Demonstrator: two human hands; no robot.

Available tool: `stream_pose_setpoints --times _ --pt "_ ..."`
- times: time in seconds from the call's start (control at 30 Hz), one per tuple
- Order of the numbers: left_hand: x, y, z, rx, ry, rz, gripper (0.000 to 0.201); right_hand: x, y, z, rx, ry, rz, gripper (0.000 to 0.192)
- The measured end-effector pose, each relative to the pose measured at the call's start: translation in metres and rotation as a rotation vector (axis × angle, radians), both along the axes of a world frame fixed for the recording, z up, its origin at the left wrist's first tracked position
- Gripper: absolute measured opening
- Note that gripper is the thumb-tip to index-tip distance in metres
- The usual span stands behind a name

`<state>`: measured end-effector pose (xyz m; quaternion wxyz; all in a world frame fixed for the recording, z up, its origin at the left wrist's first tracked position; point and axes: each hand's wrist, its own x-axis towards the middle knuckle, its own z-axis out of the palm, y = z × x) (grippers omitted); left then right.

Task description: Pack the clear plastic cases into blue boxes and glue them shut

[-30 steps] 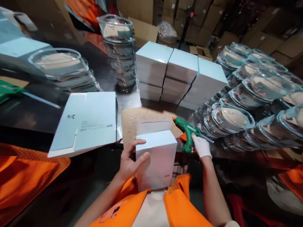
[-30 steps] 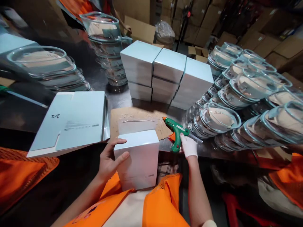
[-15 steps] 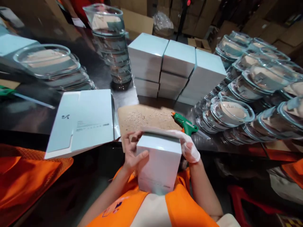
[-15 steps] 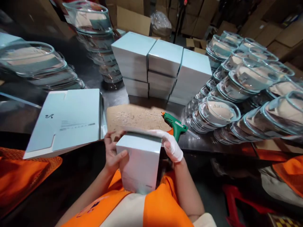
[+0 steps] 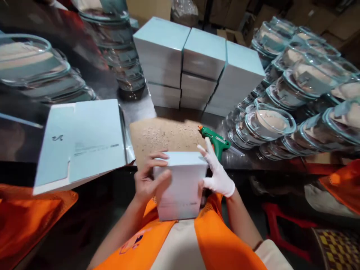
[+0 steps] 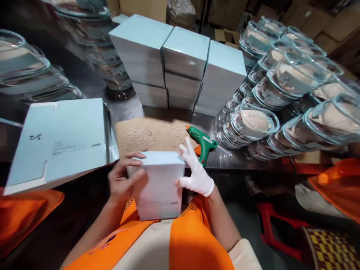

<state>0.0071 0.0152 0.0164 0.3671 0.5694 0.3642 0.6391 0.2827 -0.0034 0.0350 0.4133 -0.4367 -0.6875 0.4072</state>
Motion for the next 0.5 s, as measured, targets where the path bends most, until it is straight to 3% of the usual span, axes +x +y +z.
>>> stream_pose_setpoints --times 0.07,0.13,0.2,0.27,0.37,0.43,0.47,0.5 --pt "-0.006 0.003 0.011 0.018 -0.121 0.259 0.021 0.005 -0.017 -0.007 -0.095 0.018 -0.189 0.106" --pt "-0.007 0.004 0.018 0.007 -0.261 0.48 0.028 0.004 -0.037 -0.013 -0.248 0.008 -0.208 0.093" --pt "-0.004 0.002 0.02 -0.058 -0.313 0.562 0.027 -0.003 -0.056 -0.015 -0.385 0.01 -0.129 0.077" --pt "0.001 -0.004 0.016 -0.171 -0.247 0.489 0.019 -0.008 -0.067 -0.01 -0.415 0.039 -0.195 0.066" --pt "-0.002 -0.014 0.013 -0.261 -0.02 0.305 0.024 0.004 -0.068 0.019 -0.329 0.035 -0.357 0.048" --pt "-0.011 -0.018 0.02 -0.193 0.233 0.227 0.024 0.02 -0.062 0.045 -0.235 -0.084 -0.218 0.033" --pt "-0.014 -0.019 0.025 -0.123 0.356 0.189 0.037 0.026 -0.057 0.057 -0.157 -0.201 -0.101 0.025" --pt "-0.016 -0.019 0.031 -0.048 0.473 0.132 0.062 0.029 -0.051 0.067 -0.062 -0.335 0.019 0.021"
